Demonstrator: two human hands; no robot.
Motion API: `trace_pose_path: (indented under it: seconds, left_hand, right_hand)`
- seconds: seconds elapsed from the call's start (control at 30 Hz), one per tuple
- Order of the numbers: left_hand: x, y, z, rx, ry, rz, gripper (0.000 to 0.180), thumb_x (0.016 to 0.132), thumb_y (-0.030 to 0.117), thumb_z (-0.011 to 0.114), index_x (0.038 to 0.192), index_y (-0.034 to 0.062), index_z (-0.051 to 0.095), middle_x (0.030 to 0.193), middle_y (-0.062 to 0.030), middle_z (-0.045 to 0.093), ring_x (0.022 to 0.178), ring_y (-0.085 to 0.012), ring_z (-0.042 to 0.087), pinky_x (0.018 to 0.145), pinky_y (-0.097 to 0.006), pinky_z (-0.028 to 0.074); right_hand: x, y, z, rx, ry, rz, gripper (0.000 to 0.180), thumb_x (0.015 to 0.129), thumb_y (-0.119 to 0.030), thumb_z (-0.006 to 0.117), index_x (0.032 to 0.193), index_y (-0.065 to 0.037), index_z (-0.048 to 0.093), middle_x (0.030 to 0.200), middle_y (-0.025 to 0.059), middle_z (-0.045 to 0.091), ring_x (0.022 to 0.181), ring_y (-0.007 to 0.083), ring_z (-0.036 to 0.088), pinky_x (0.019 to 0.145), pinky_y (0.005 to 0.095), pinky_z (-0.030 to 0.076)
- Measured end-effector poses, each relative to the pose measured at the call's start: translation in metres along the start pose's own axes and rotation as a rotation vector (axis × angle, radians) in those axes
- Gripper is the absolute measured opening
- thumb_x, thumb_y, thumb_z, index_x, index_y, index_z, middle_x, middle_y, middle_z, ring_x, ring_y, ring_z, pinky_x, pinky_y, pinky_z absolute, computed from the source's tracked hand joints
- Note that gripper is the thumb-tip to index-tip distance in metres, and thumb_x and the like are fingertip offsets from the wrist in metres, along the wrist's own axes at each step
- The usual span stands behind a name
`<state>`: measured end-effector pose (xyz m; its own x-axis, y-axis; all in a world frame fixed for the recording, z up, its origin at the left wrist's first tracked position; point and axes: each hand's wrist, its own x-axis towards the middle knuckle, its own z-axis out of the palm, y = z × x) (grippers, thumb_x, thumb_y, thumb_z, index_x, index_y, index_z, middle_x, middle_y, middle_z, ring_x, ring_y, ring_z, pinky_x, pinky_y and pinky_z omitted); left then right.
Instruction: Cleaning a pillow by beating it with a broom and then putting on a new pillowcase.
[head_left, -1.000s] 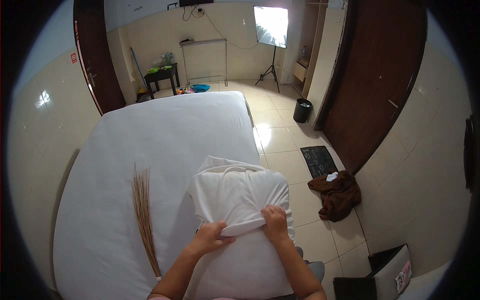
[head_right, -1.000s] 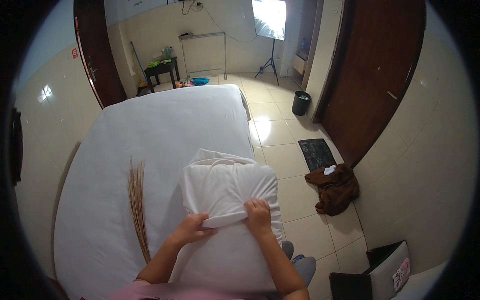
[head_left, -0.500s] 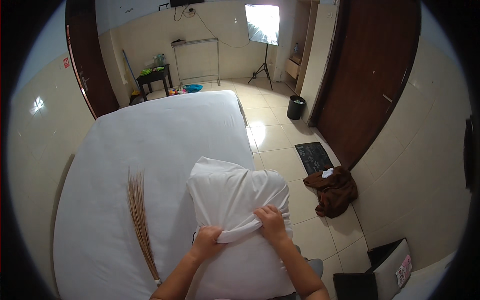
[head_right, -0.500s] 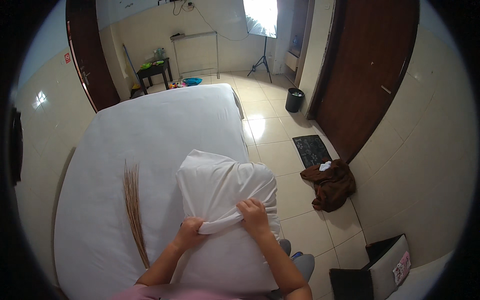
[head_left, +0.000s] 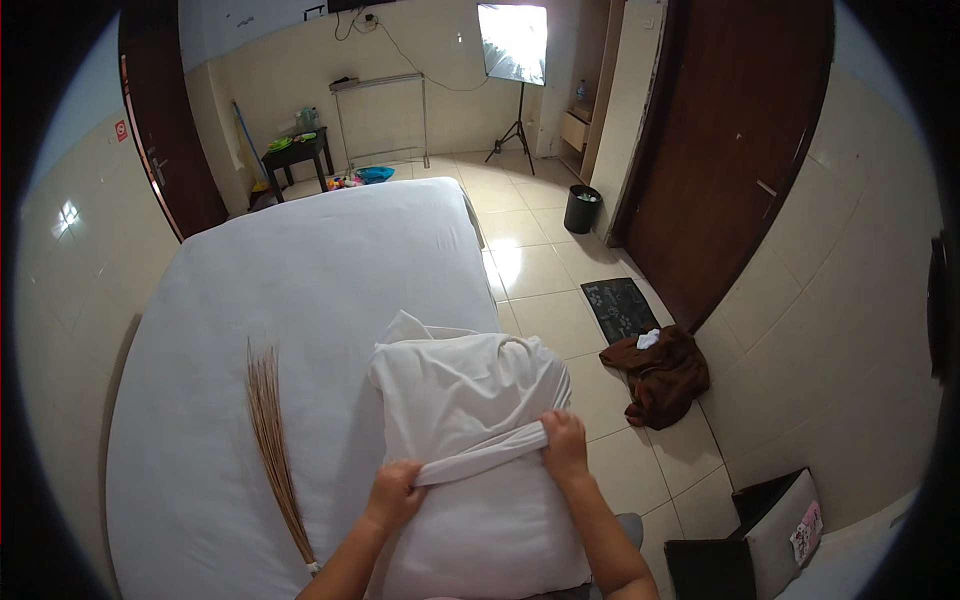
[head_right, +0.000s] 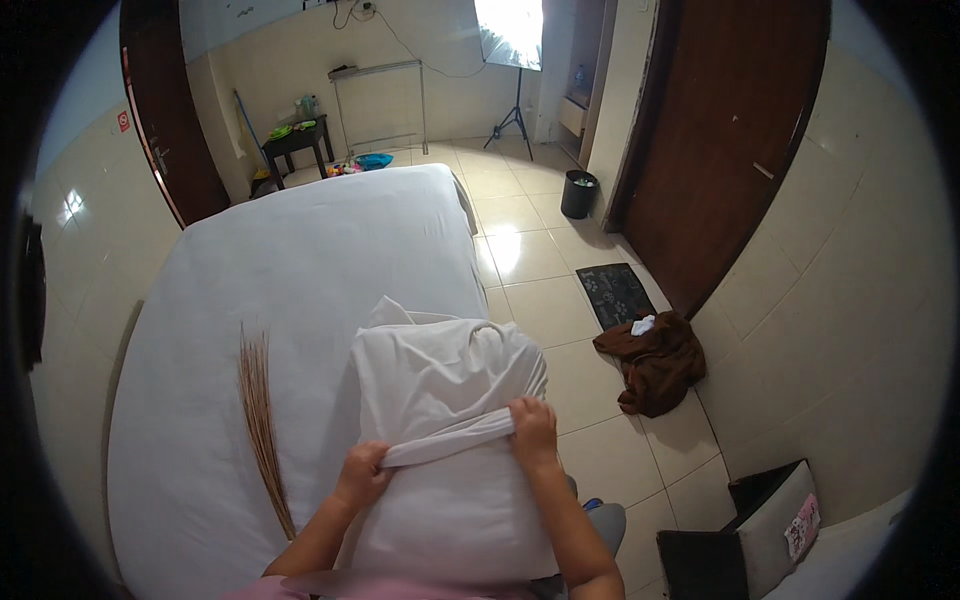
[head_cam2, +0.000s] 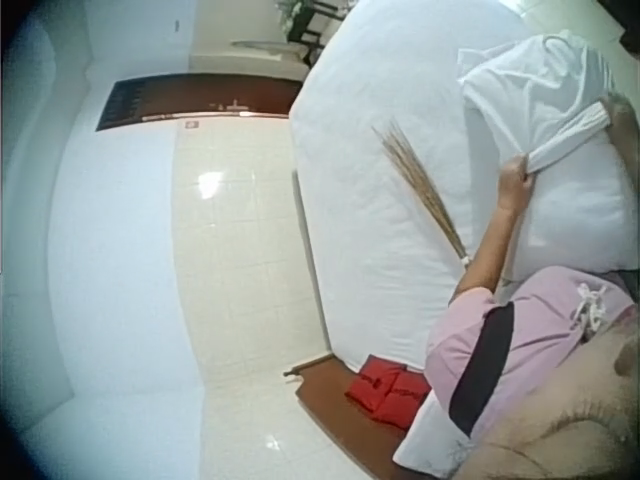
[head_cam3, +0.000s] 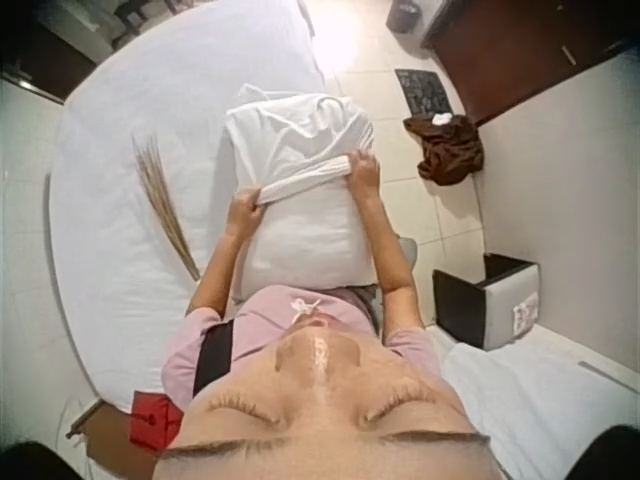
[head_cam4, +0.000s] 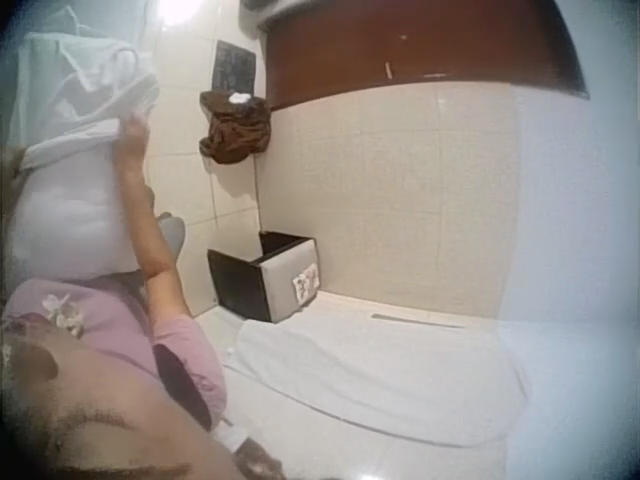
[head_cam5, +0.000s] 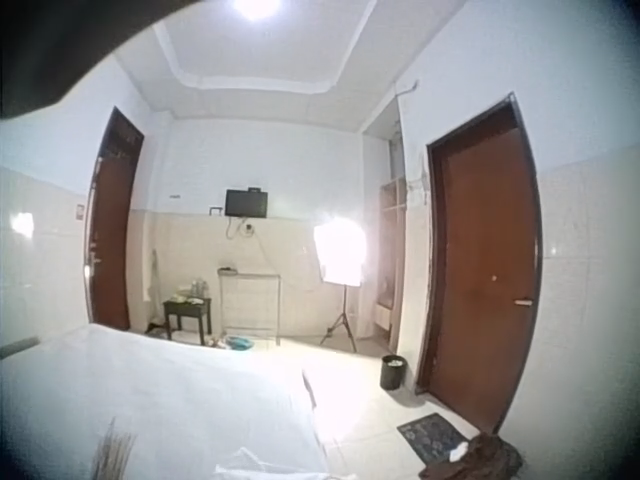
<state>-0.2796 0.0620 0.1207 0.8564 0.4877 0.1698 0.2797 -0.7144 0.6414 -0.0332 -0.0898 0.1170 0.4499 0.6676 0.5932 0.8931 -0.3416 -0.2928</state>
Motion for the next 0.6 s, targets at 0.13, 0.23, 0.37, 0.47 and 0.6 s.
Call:
trace_pose_path:
  seconds: [0.13, 0.23, 0.37, 0.47, 0.6]
  left_hand:
    - [-0.011, -0.036, 0.002, 0.088, 0.296, -0.075, 0.013, 0.070, 0.007, 0.058, 0.082, 0.0061, 0.055, 0.085, -0.0131, 0.055, 0.083, -0.0338, 0.050, 0.074, -0.041, 0.039]
    - [-0.027, -0.049, 0.001, 0.148, 0.273, -0.168, 0.013, 0.072, 0.005, 0.051, 0.084, 0.0067, 0.056, 0.084, -0.0120, 0.055, 0.081, -0.0334, 0.049, 0.074, -0.041, 0.039]
    - [-0.022, -0.045, 0.008, 0.137, 0.268, -0.153, 0.013, 0.072, 0.007, 0.054, 0.085, 0.0067, 0.056, 0.085, -0.0118, 0.056, 0.082, -0.0334, 0.049, 0.074, -0.041, 0.039]
    - [-0.003, -0.030, 0.014, 0.128, 0.236, -0.185, 0.014, 0.073, 0.009, 0.057, 0.087, 0.0071, 0.056, 0.086, -0.0111, 0.056, 0.084, -0.0330, 0.050, 0.076, -0.041, 0.039]
    - [0.003, -0.019, 0.012, 0.083, 0.219, -0.200, 0.019, 0.073, 0.011, 0.059, 0.092, 0.0075, 0.055, 0.091, -0.0112, 0.056, 0.087, -0.0325, 0.049, 0.079, -0.041, 0.039]
  right_hand:
    - [-0.048, -0.010, 0.000, 0.169, -0.323, 0.063, 0.029, 0.058, 0.002, 0.059, 0.086, -0.006, 0.057, 0.088, 0.0126, 0.056, 0.085, 0.0337, 0.052, 0.075, 0.0428, 0.043]
    - [-0.047, -0.022, -0.025, 0.244, -0.460, 0.041, 0.029, 0.063, -0.005, 0.061, 0.090, -0.007, 0.053, 0.101, 0.0143, 0.055, 0.097, 0.0328, 0.051, 0.084, 0.0417, 0.041]
    - [-0.045, 0.022, 0.006, 0.195, -0.132, 0.126, 0.039, 0.065, -0.012, 0.065, 0.103, -0.008, 0.053, 0.106, 0.0177, 0.053, 0.100, 0.0370, 0.049, 0.087, 0.0436, 0.040]
    - [-0.080, 0.063, 0.047, 0.258, -0.012, 0.589, 0.052, 0.073, -0.023, 0.067, 0.118, -0.006, 0.047, 0.117, 0.0196, 0.050, 0.109, 0.0370, 0.046, 0.094, 0.0425, 0.036]
    - [-0.089, 0.057, 0.039, 0.910, -0.397, 1.286, 0.055, 0.083, -0.032, 0.062, 0.123, 0.001, 0.043, 0.120, 0.0184, 0.050, 0.111, 0.0265, 0.048, 0.093, 0.0373, 0.037]
